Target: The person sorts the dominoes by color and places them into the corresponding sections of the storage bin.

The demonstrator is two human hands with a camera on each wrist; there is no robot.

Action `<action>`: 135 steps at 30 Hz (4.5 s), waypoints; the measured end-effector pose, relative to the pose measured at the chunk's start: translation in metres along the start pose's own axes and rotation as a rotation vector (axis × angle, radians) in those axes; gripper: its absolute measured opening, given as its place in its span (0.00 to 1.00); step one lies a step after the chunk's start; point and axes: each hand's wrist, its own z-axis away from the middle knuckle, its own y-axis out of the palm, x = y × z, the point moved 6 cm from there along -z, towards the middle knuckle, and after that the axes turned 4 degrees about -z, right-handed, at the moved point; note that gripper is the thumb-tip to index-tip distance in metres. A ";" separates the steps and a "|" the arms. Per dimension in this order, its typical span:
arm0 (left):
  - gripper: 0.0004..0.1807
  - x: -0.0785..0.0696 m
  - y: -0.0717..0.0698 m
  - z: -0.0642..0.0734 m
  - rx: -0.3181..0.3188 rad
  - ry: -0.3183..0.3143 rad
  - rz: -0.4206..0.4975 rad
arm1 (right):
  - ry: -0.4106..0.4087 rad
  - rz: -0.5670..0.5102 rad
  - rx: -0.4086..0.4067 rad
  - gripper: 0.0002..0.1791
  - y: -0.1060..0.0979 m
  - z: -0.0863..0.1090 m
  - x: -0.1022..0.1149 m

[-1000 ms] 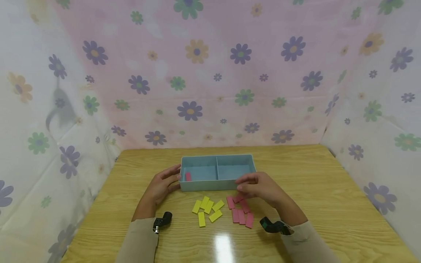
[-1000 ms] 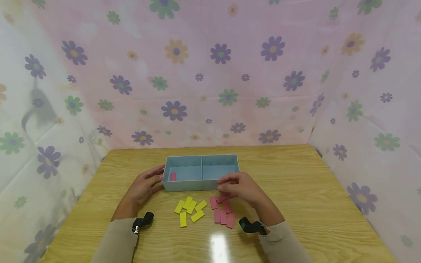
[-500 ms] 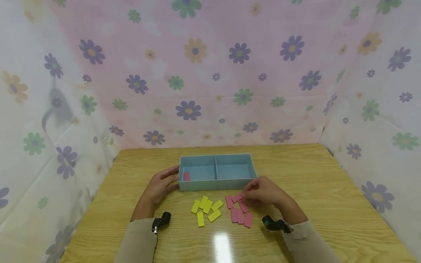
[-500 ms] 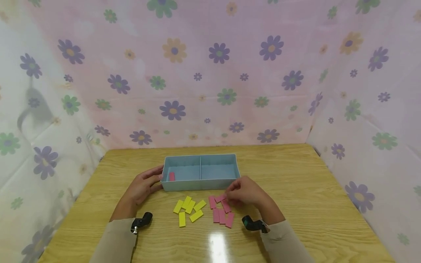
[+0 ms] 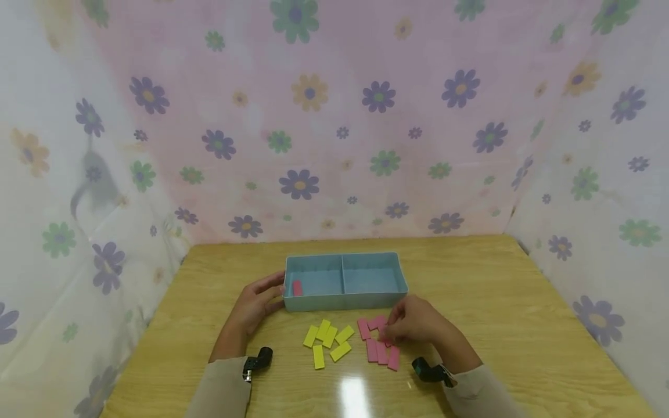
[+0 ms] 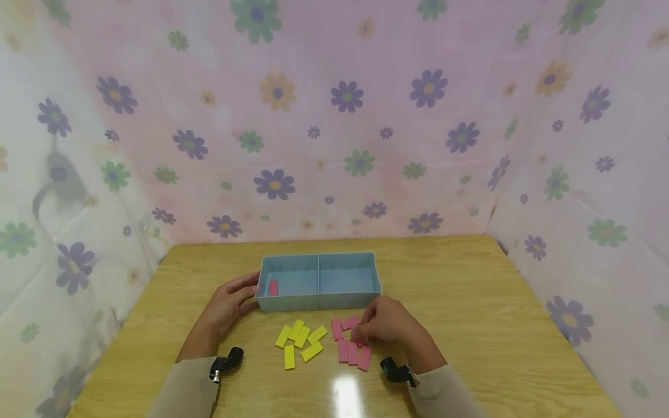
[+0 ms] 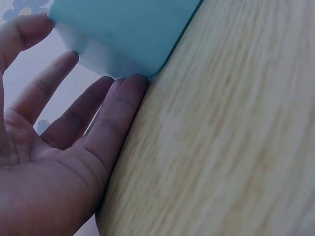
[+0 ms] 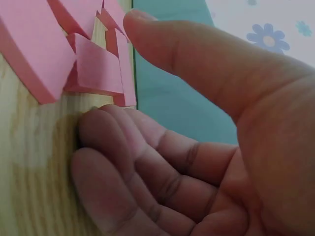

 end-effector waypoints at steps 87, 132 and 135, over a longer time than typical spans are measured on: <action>0.25 0.007 0.002 0.004 -0.111 0.018 -0.007 | 0.129 0.212 -0.258 0.10 0.008 0.014 0.007; 0.23 0.000 0.001 0.009 -0.129 0.043 -0.028 | 0.039 -0.025 -0.200 0.13 0.007 0.012 0.029; 0.23 0.000 -0.001 0.009 -0.132 0.043 -0.025 | 0.017 -0.082 -0.180 0.15 0.006 0.013 0.034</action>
